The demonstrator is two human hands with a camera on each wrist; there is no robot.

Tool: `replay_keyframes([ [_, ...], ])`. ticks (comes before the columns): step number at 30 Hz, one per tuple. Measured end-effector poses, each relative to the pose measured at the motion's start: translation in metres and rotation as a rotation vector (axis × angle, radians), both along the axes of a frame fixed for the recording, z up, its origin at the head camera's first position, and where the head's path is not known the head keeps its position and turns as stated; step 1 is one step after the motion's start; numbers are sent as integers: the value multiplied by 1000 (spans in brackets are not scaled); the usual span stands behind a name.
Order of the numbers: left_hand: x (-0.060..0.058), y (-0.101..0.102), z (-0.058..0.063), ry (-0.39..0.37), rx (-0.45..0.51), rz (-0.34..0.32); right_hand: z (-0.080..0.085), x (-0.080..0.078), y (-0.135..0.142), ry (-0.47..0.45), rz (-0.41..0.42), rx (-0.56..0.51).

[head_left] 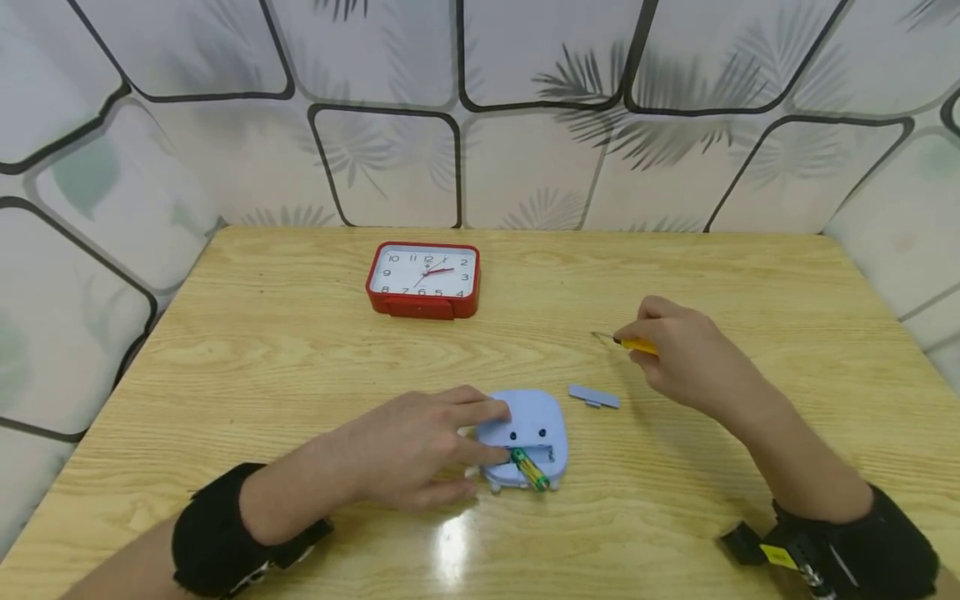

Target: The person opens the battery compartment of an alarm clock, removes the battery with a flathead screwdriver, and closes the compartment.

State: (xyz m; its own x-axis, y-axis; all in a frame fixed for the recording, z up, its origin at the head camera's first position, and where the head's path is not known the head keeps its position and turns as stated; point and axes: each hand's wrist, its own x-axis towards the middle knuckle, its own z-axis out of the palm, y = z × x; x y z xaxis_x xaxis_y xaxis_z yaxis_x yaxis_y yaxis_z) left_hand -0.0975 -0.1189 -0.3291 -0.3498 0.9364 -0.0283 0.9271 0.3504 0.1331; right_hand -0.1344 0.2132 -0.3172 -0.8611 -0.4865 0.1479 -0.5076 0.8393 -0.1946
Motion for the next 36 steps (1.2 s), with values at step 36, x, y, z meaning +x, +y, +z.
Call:
replay_keyframes([
  [36, 0, 0, -3, 42, 55, -28, -5, -9, 14, -316, -56, 78],
])
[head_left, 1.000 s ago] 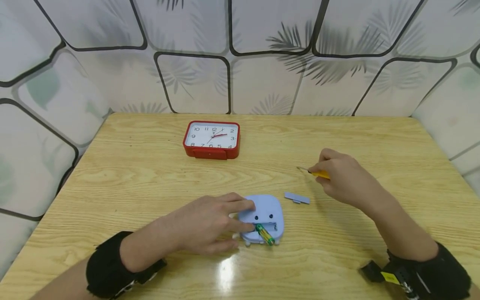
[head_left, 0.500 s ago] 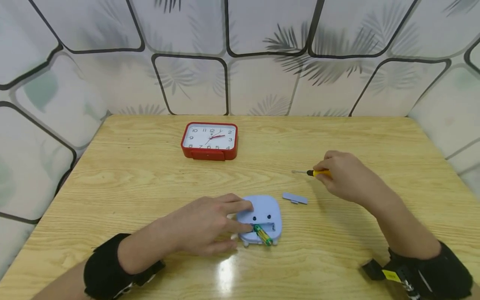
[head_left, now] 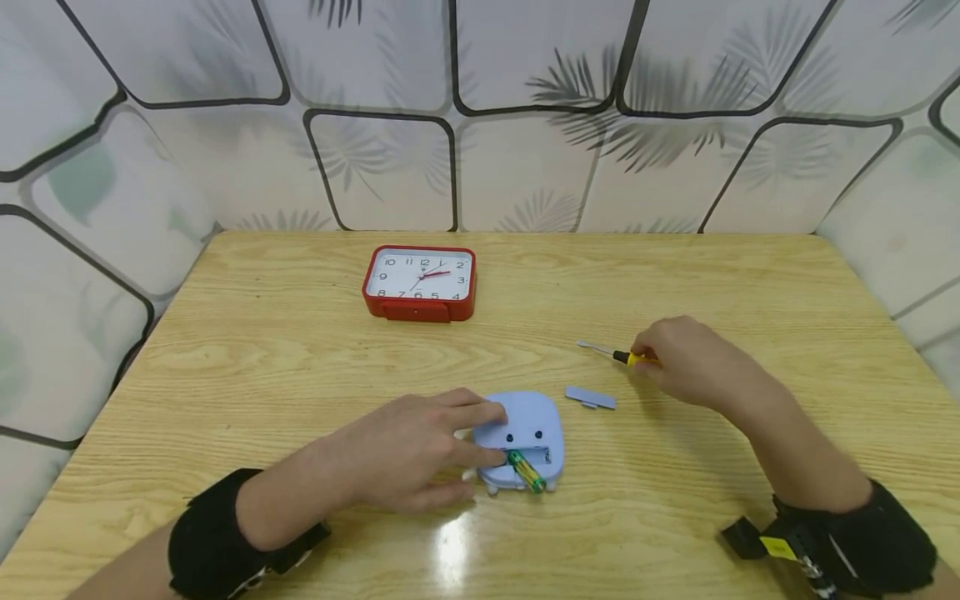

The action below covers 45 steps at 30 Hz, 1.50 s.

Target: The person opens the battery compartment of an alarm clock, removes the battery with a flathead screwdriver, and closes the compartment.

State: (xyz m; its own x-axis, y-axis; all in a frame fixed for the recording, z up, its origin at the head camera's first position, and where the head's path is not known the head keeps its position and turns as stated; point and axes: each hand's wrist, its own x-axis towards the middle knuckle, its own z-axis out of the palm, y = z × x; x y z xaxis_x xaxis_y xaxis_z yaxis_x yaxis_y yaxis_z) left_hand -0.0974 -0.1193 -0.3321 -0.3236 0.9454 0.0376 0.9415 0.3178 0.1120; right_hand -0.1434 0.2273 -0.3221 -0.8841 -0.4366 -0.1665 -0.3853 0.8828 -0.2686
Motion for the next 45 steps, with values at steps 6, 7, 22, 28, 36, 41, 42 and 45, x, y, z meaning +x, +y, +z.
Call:
replay_keyframes([
  [6, 0, 0, 0, 7, -3, 1, -3, -2, 1, -20, 22, 13],
  [7, 0, 0, 0, 8, -2, 1, -4, -2, 2, -25, 26, 17],
  [22, 1, 0, 0, -8, -23, 11, -10, -5, 1, -52, 44, 28],
  [28, 1, 0, 0, -3, -22, 9, -7, -3, 0, -41, 28, 28],
  [36, 0, 0, -1, -5, -21, 6, 2, 10, -14, 92, 73, 12],
  [41, 0, 0, 0, -15, -37, 12, 6, 25, -30, 228, 185, -82],
  [42, 0, 0, 0, -17, -39, 13, 7, 28, -33, 246, 204, -99],
  [45, 0, 0, 1, -17, -39, 14, 7, 35, -42, 297, 270, -158],
])
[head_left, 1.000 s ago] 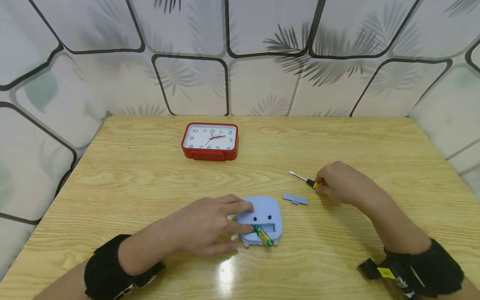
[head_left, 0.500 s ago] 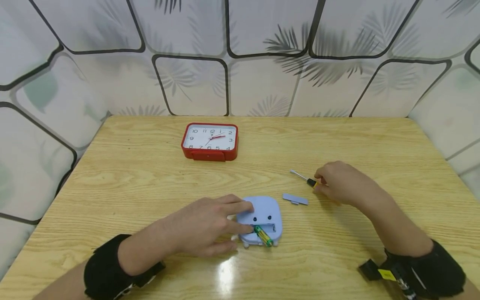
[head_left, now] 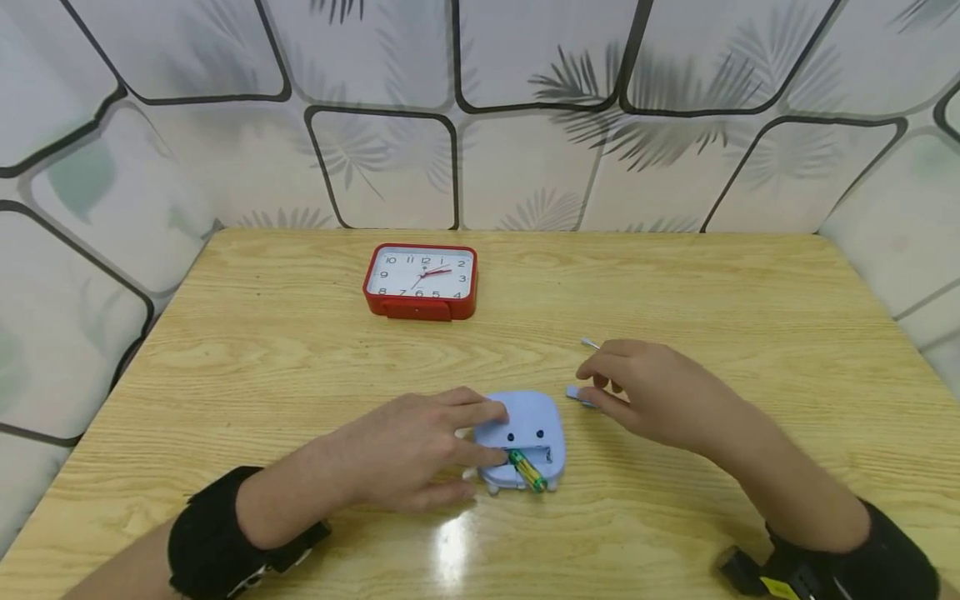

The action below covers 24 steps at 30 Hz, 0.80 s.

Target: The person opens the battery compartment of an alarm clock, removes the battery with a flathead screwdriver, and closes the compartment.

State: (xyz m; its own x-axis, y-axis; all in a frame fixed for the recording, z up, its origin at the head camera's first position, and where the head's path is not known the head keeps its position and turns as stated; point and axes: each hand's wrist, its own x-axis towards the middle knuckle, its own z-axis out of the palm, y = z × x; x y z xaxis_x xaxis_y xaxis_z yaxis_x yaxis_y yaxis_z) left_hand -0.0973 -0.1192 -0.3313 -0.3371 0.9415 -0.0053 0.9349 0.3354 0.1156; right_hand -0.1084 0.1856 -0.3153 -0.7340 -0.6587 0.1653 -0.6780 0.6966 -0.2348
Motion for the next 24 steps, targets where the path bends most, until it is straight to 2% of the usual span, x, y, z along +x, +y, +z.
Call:
replay_keyframes([
  [5, 0, 0, 0, 3, 14, -3, -4, 10, -12, 21, 217, -90],
  [8, 0, -1, -1, 4, 22, -7, -6, 16, -19, -51, 339, -112],
  [10, -1, -1, -1, -2, 22, -7, -7, 20, -23, -103, 385, -103],
  [12, -1, -1, -1, -6, 19, -6, -8, 24, -27, -127, 408, -86],
  [20, -1, -1, -1, -9, 25, -6, -17, 26, -34, -115, 423, -64],
  [24, -1, -1, -1, -12, 31, -8, -20, 26, -37, -59, 452, -85],
])
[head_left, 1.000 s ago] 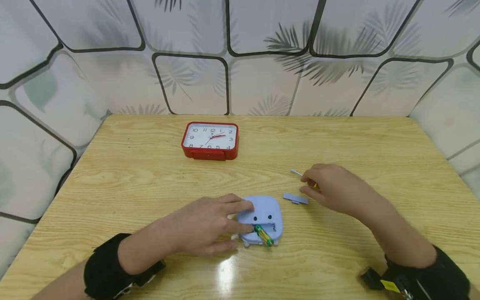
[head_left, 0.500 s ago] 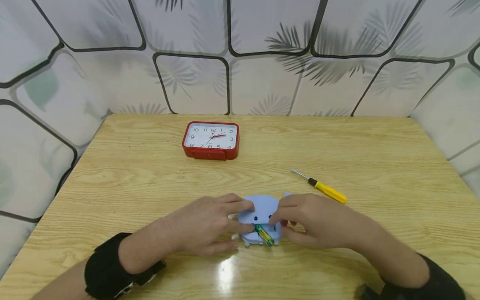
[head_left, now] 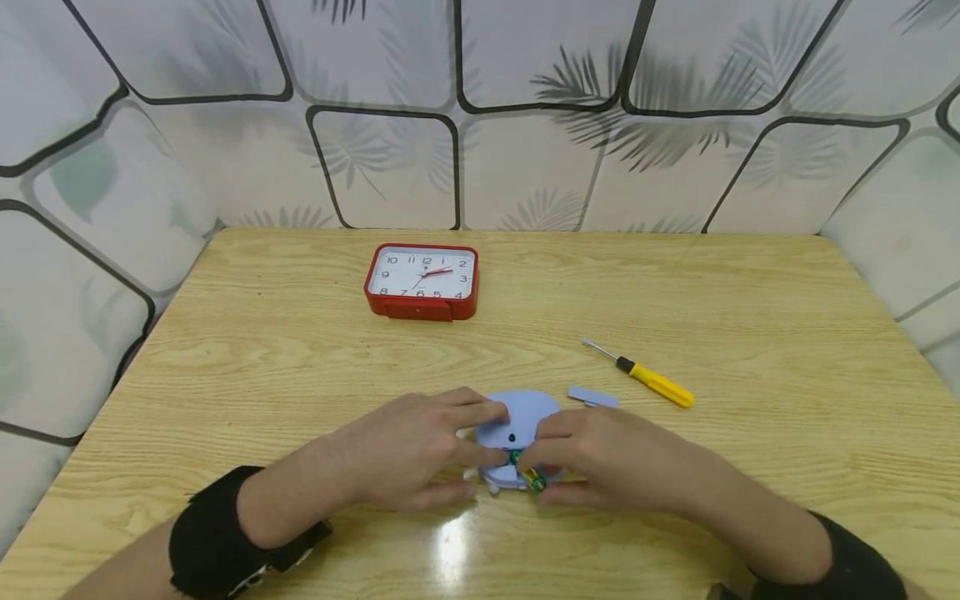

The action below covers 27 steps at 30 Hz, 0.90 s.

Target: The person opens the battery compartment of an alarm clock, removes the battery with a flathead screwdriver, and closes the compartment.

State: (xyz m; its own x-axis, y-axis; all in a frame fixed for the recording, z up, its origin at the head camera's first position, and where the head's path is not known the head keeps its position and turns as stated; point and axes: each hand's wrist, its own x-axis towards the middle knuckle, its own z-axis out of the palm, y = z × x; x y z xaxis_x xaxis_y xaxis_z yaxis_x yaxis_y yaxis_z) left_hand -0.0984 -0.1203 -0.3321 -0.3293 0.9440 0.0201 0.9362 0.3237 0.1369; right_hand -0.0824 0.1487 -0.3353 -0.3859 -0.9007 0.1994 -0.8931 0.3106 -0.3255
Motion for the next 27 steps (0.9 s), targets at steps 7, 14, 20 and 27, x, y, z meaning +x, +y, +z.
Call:
replay_keyframes([
  [7, -1, 0, 1, -3, 24, 1, 2, -5, 3, 132, -37, -58],
  [14, -1, 1, 2, -12, -2, 8, 3, -8, 5, 102, -72, -55],
  [20, -2, 1, 2, -1, 1, -7, 3, -8, 7, 83, -61, -67],
  [27, 1, 1, 0, 68, 13, -30, 10, -10, 13, 70, -88, -112],
])
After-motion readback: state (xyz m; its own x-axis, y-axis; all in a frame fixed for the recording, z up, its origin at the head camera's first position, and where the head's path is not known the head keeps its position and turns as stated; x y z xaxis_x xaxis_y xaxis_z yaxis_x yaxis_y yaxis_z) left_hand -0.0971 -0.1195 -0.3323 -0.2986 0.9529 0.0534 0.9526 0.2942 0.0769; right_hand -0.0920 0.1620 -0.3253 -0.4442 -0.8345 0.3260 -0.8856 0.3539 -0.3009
